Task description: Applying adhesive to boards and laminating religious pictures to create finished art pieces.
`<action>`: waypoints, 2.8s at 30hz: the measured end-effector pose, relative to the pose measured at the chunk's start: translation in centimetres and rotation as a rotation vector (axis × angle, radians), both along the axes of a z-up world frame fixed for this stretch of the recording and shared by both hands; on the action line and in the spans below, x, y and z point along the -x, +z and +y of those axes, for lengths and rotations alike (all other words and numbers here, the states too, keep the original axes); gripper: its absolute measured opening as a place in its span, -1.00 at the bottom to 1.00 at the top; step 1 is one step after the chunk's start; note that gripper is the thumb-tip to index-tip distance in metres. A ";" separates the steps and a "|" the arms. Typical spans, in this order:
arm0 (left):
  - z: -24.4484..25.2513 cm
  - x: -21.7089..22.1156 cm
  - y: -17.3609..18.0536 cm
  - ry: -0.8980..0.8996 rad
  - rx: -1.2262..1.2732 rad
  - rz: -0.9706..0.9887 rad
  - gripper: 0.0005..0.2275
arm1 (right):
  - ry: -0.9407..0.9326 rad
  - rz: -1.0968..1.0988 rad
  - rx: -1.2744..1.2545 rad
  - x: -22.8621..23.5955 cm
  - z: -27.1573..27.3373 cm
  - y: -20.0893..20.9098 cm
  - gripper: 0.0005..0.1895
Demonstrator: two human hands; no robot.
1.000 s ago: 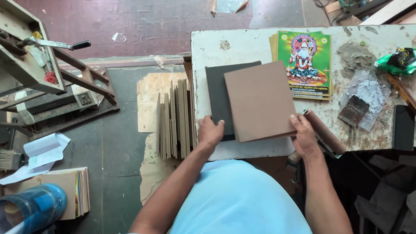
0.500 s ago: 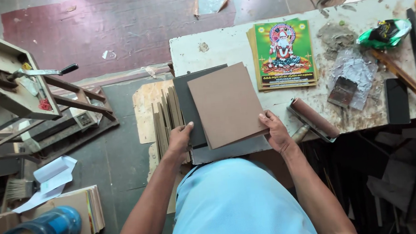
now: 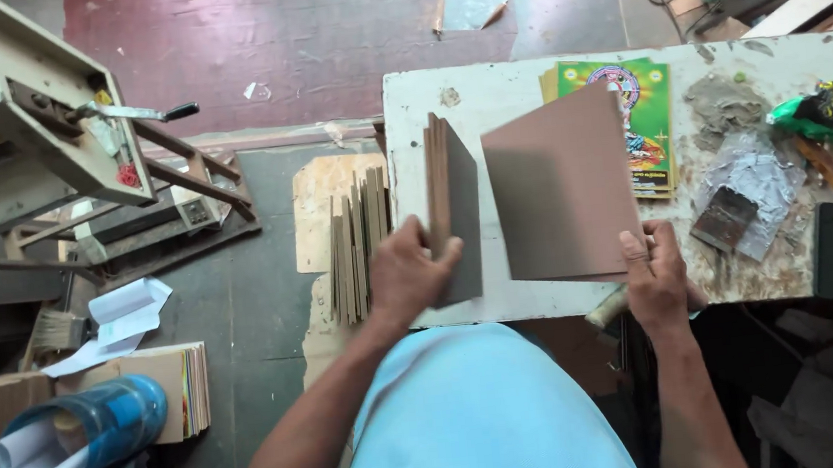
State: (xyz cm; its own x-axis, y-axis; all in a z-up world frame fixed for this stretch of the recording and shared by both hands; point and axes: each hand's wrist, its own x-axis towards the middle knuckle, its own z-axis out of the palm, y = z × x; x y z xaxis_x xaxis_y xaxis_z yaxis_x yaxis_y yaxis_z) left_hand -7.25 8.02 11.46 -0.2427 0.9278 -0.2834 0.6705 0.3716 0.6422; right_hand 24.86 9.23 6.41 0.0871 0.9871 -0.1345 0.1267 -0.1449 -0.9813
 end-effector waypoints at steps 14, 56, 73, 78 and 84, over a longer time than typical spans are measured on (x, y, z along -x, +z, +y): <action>0.6 -4.4 -2.1 -0.224 0.058 -0.249 -0.15 | 0.210 -0.816 0.167 3.8 1.7 4.0 -0.54; 1.2 4.1 -15.3 -0.212 -0.361 -0.776 -0.47 | 0.483 -0.213 -0.307 5.8 3.7 -10.8 -0.51; -2.5 4.5 -19.6 -0.255 -0.491 -0.283 -0.39 | 0.433 -0.386 -0.440 6.0 1.2 -16.6 -0.45; -0.2 4.6 -17.4 -0.197 -0.342 -0.357 -0.54 | 0.371 -0.473 -0.438 6.2 3.4 -18.6 -0.59; 2.6 3.7 -13.0 0.063 0.050 -0.400 -0.47 | 0.182 -0.268 0.273 10.0 7.0 -8.1 -0.30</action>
